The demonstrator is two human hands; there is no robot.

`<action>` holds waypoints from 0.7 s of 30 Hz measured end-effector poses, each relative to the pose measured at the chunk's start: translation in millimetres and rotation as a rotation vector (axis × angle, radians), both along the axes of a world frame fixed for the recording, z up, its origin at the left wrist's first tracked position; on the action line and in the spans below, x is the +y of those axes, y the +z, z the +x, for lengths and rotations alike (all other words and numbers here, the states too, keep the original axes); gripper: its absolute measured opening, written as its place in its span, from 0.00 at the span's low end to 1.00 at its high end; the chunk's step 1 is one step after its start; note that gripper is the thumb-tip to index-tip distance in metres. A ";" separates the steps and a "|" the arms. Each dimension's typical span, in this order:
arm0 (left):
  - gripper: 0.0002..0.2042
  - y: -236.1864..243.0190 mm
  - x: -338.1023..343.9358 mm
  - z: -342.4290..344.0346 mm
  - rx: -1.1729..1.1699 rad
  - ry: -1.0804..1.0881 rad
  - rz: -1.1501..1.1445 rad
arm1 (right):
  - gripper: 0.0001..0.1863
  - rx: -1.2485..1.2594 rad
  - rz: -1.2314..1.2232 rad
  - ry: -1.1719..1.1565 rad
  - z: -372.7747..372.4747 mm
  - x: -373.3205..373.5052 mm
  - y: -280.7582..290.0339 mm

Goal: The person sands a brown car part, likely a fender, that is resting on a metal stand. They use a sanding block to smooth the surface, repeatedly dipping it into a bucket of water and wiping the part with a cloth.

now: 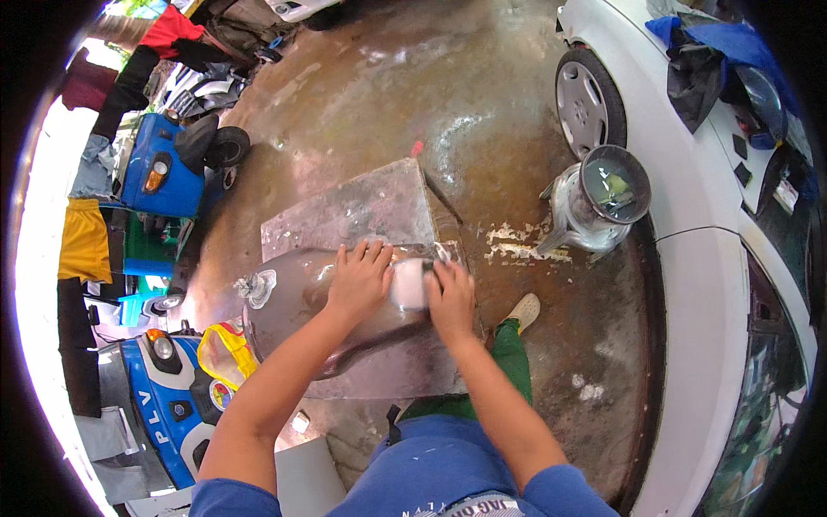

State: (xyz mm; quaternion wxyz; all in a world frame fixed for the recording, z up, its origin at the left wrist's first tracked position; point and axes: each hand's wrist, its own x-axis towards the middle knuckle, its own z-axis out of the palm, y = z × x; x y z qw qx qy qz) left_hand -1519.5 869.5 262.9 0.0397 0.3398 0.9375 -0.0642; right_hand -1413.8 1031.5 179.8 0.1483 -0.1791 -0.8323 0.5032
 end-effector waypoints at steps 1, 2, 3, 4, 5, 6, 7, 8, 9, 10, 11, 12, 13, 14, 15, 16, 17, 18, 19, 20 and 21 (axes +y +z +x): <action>0.24 -1.4 -1.7 0.8 -0.001 0.012 -0.001 | 0.20 0.020 0.021 0.023 22.1 -6.3 4.0; 0.24 0.0 -4.3 4.6 -0.009 0.023 -0.004 | 0.20 0.013 0.019 0.065 44.9 -9.7 10.8; 0.26 3.1 -4.9 8.0 -0.035 0.031 -0.012 | 0.21 0.005 0.019 0.103 67.3 -10.6 17.8; 0.27 6.8 -2.4 7.6 -0.056 0.035 -0.015 | 0.21 -0.021 -0.001 0.144 85.2 -6.2 22.0; 0.28 11.4 -0.1 6.9 -0.073 0.040 -0.018 | 0.21 -0.044 -0.019 0.187 101.6 2.2 25.5; 0.30 15.4 1.3 6.6 -0.086 0.012 -0.027 | 0.21 -0.068 -0.036 0.231 114.9 13.4 29.2; 0.31 19.8 1.9 6.7 -0.098 -0.015 -0.036 | 0.20 -0.078 -0.009 0.195 126.0 26.7 32.2; 0.33 23.6 2.8 7.9 -0.110 -0.038 -0.043 | 0.20 -0.086 0.021 0.162 135.4 45.0 38.1; 0.35 21.2 -6.0 8.3 -0.110 -0.075 -0.047 | 0.19 -0.089 0.040 0.139 143.5 60.2 44.6; 0.37 10.3 -16.9 7.3 -0.110 -0.109 -0.052 | 0.19 -0.071 0.075 0.101 150.9 78.1 50.2; 0.38 -0.6 -18.0 4.2 -0.109 -0.159 -0.053 | 0.19 -0.054 0.113 0.047 158.3 99.9 54.9; 0.41 -6.8 -16.1 6.7 -0.066 -0.175 -0.073 | 0.19 -0.071 0.141 0.010 165.4 120.8 58.6; 0.43 -15.7 -8.3 13.1 -0.025 -0.199 -0.086 | 0.18 -0.093 0.177 -0.035 174.7 144.2 61.5; 0.45 -20.5 0.9 21.8 0.016 -0.216 -0.100 | 0.18 -0.106 0.194 -0.067 186.6 167.4 61.2; 0.47 -23.0 18.8 30.1 -0.007 -0.180 -0.122 | 0.19 -0.122 0.212 -0.103 200.7 190.2 58.8; 0.48 -23.5 38.9 38.7 -0.029 -0.137 -0.151 | 0.19 -0.133 0.222 -0.132 210.9 208.9 56.8; 0.50 -18.6 46.1 47.6 -0.049 -0.076 -0.190 | 0.19 -0.150 0.219 -0.125 216.1 220.0 61.0; 0.51 -22.9 47.6 52.3 -0.014 -0.050 -0.191 | 0.19 -0.171 0.209 -0.115 222.2 228.5 71.0; 0.51 -27.3 50.5 56.7 -0.013 -0.025 -0.246 | 0.19 -0.194 0.201 -0.107 229.5 239.9 75.8; 0.51 -26.9 65.4 58.5 -0.011 -0.013 -0.292 | 0.21 -0.197 0.190 -0.072 241.0 259.1 68.7; 0.51 -29.6 73.4 61.3 -0.016 0.004 -0.340 | 0.21 -0.205 0.200 -0.056 248.2 269.7 72.4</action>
